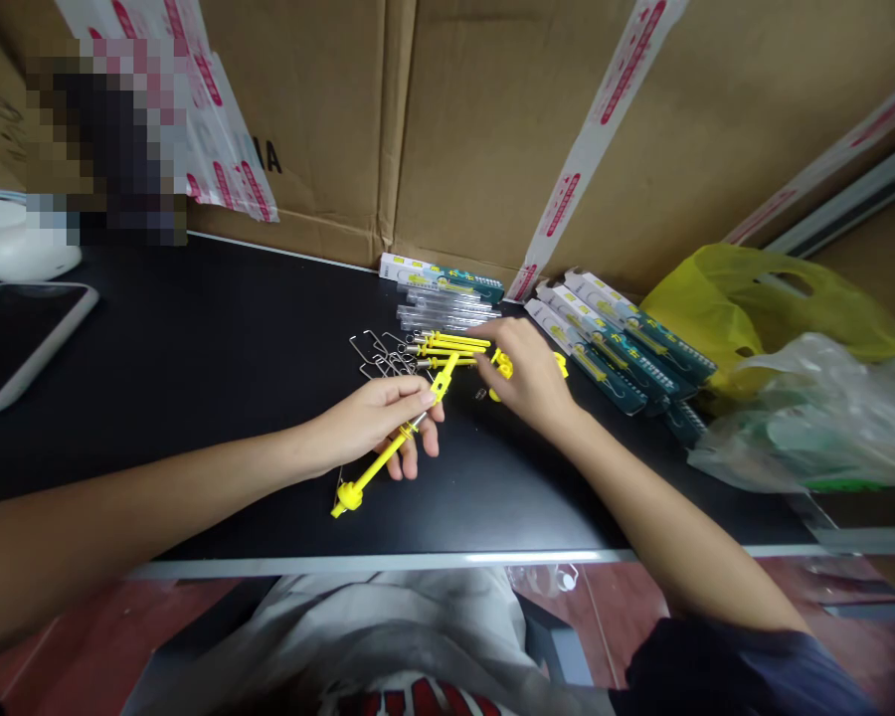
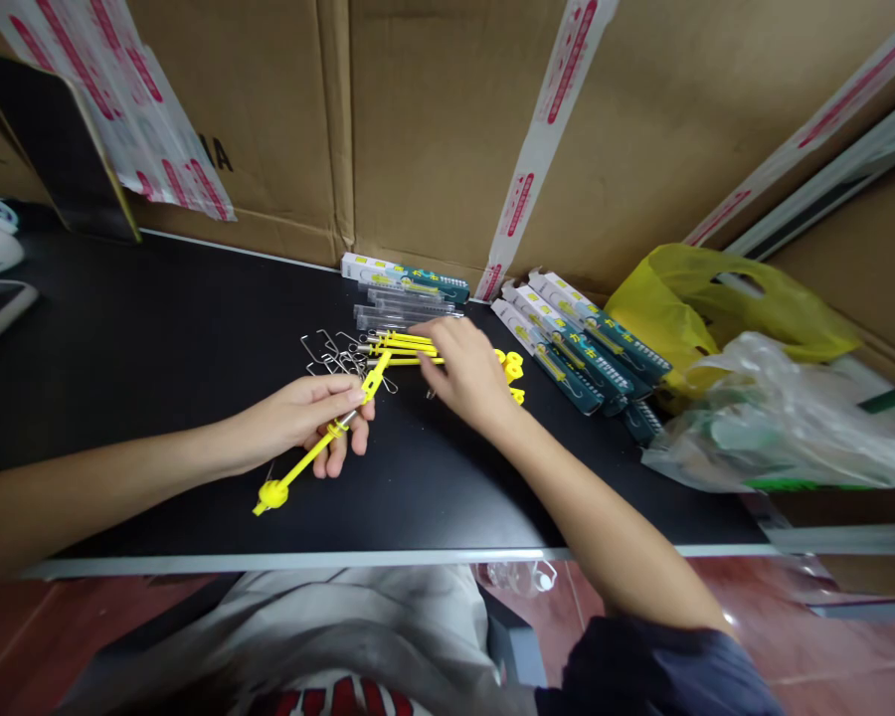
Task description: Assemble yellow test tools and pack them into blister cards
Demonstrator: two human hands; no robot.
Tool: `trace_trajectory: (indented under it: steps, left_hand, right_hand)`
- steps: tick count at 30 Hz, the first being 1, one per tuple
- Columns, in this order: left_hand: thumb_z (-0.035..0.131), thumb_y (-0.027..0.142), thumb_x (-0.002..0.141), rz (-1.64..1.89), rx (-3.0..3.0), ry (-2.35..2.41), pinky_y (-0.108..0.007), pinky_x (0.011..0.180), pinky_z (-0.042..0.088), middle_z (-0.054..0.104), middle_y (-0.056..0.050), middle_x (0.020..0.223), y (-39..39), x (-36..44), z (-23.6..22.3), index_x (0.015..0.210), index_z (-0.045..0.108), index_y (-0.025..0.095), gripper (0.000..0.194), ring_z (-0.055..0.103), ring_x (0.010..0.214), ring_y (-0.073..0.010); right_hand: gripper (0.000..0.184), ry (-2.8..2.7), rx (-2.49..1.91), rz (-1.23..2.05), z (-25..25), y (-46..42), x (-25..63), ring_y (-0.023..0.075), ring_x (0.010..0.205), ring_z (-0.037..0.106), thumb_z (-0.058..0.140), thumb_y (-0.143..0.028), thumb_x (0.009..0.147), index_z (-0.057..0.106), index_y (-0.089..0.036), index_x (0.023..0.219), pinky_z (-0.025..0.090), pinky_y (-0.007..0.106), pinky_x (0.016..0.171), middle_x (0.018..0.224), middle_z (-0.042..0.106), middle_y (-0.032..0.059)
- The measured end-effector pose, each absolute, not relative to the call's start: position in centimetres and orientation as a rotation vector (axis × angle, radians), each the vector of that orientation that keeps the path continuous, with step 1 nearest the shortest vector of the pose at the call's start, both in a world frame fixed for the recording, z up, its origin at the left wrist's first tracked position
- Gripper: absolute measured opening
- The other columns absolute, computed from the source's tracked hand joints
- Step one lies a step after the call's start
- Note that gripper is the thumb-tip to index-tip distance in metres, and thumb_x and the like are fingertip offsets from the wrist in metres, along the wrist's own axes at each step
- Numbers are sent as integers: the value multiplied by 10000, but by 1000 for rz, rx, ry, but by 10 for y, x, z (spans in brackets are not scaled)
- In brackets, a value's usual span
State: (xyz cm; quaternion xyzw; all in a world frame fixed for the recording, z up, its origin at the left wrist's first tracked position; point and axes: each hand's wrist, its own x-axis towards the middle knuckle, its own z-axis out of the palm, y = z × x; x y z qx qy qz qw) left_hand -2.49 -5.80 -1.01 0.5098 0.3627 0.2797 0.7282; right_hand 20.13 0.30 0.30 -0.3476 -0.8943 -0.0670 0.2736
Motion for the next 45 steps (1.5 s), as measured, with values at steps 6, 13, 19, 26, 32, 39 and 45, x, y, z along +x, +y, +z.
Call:
trace_trajectory:
  steps: [6, 13, 19, 26, 32, 39, 45]
  left_hand:
    - [463, 367, 961, 633, 1142, 879, -159, 360, 463, 627, 7, 625, -57, -23, -10, 857, 500, 154, 240, 582, 398, -86]
    - [532, 433, 920, 626, 1149, 874, -160, 360, 466, 629, 6, 634, -57, -23, -14, 868, 512, 157, 282, 585, 403, -87]
    - [515, 414, 932, 621, 1153, 882, -161, 362, 468, 629, 6, 635, -56, -23, -12, 873, 520, 155, 265, 586, 409, -88]
    - [466, 354, 961, 613, 1151, 889, -158, 360, 466, 626, 10, 629, -57, -23, -12, 872, 518, 154, 225, 584, 408, -85]
    - [487, 385, 950, 622, 1155, 885, -159, 362, 467, 629, 9, 636, -57, -23, -13, 879, 521, 156, 242, 586, 411, -86]
    - [455, 340, 966, 634, 1157, 881, -152, 356, 462, 625, 10, 636, -56, -23, -12, 872, 518, 153, 219, 581, 406, -81]
    - [446, 346, 969, 644, 1193, 854, -141, 342, 445, 626, 18, 629, -56, -24, -14, 861, 521, 157, 231, 538, 370, -59]
  right_hand:
    - [211, -2453, -1352, -460, 2, 38, 216, 302, 984, 550, 527, -213, 912, 660, -163, 1067, 394, 394, 782, 1024, 695, 120]
    - [193, -2545, -1425, -529, -7, 55, 214, 294, 994, 525, 575, -193, 886, 670, -176, 1053, 322, 382, 771, 1038, 701, 103]
    - [175, -2561, -1430, -604, -8, 56, 210, 289, 969, 515, 581, -187, 886, 672, -174, 1034, 301, 370, 757, 1025, 681, 117]
    - [176, -2614, -1461, -612, -7, 57, 207, 286, 979, 548, 606, -175, 876, 648, -155, 1046, 331, 369, 758, 1007, 690, 116]
    - [233, -2650, -1401, -617, -3, 55, 208, 292, 1007, 550, 592, -179, 882, 658, -147, 1103, 379, 378, 790, 1070, 640, 140]
    - [174, -2315, -1203, 42, 13, 45, 211, 222, 907, 596, 627, -212, 857, 663, -179, 1024, 458, 374, 811, 946, 643, 76]
    - [319, -1653, -901, 1206, 11, 22, 192, 104, 742, 609, 733, -408, 778, 616, -183, 972, 515, 230, 653, 852, 643, 7]
